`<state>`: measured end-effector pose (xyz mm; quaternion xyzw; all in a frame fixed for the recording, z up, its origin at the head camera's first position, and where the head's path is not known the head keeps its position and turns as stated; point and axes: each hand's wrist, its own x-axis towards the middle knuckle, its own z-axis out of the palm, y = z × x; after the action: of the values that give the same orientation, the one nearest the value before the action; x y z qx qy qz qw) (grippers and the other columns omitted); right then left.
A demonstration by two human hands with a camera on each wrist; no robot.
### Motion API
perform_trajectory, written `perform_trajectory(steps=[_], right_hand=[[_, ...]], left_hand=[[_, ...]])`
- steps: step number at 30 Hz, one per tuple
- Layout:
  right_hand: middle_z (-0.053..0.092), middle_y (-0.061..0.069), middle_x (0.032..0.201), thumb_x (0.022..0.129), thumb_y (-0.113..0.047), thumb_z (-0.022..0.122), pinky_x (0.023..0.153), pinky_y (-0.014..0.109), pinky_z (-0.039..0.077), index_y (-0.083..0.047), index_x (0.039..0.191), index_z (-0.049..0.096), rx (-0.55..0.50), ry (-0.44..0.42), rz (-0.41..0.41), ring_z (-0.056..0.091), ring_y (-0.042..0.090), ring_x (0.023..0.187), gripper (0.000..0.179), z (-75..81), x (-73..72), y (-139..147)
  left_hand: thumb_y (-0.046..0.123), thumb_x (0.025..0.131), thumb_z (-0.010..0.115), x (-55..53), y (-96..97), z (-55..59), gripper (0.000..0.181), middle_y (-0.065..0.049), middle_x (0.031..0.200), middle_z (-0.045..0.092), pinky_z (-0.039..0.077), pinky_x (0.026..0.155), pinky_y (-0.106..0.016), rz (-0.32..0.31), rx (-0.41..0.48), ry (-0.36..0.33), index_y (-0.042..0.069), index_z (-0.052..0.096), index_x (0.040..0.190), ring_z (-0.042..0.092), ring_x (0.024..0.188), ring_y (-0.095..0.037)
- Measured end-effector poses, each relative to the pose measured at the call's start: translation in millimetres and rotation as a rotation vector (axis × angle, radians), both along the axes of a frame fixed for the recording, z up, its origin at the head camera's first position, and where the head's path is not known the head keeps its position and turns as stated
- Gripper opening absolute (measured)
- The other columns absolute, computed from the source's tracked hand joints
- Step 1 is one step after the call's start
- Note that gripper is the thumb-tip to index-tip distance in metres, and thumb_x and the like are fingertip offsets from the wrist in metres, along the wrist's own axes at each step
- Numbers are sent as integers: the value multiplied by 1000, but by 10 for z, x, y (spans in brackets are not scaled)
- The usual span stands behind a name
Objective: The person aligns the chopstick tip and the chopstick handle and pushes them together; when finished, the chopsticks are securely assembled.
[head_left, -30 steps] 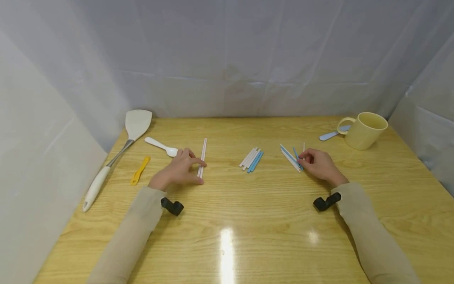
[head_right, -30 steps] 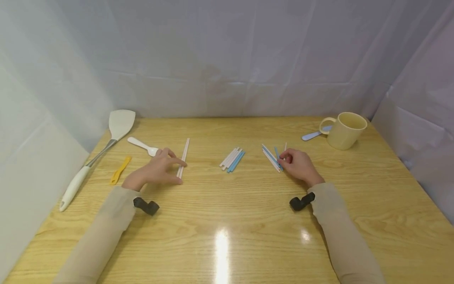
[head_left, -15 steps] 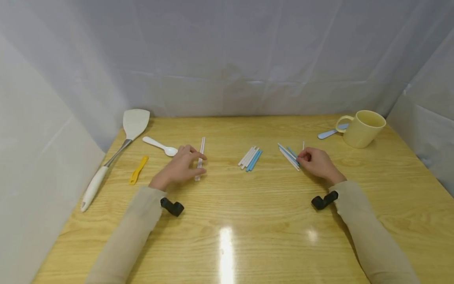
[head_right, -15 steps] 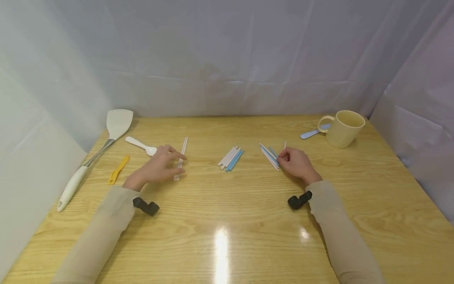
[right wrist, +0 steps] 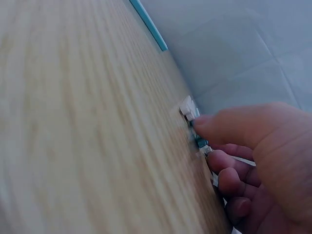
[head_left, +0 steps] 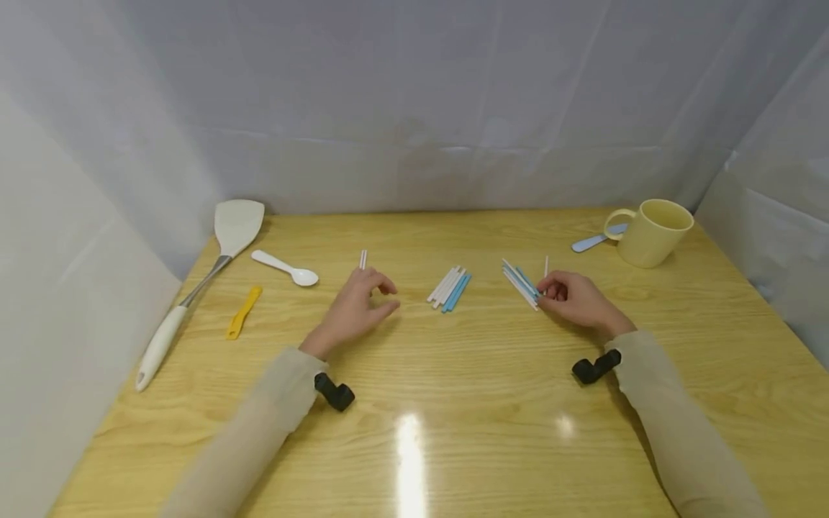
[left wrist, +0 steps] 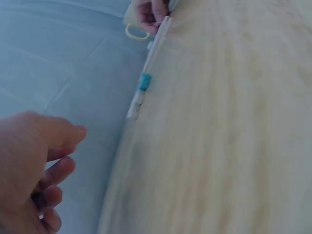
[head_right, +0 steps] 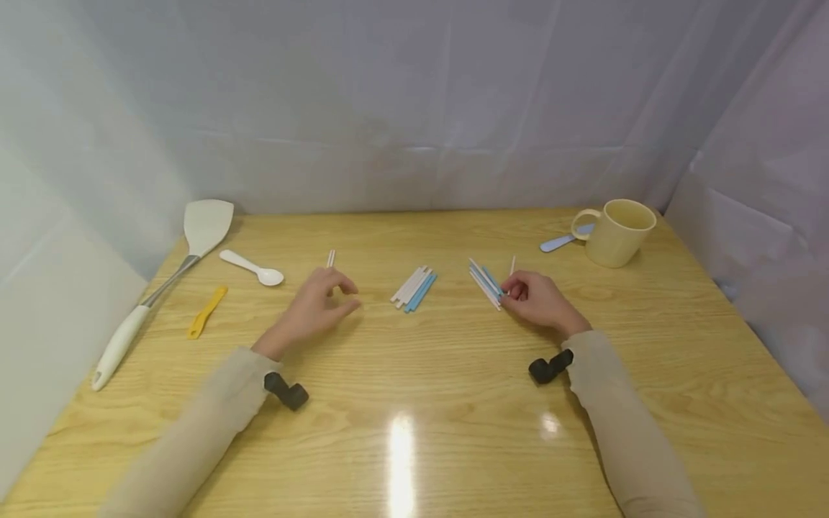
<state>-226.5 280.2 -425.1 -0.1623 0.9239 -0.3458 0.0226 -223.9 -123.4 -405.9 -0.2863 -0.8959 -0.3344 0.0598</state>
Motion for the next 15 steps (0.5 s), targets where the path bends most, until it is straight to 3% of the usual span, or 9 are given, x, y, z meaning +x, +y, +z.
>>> perform_trajectory(steps=[5, 15], right_hand=[[55, 4, 73, 87, -9, 68, 60, 22, 40, -3, 87, 61, 51, 53, 5, 47, 10, 64, 9, 18, 27, -29], [56, 3, 67, 87, -10, 67, 56, 23, 39, -2, 82, 61, 105, 133, -61, 46, 10, 59, 11, 22, 63, -100]], left_hand=[[12, 83, 73, 11, 210, -61, 14, -9, 84, 62, 42, 78, -37, 24, 42, 28, 3, 66, 91, 54, 85, -26], [12, 81, 75, -25, 518, -234, 9, -3, 79, 61, 41, 74, -30, -43, 99, -52, 8, 68, 86, 52, 78, -17]])
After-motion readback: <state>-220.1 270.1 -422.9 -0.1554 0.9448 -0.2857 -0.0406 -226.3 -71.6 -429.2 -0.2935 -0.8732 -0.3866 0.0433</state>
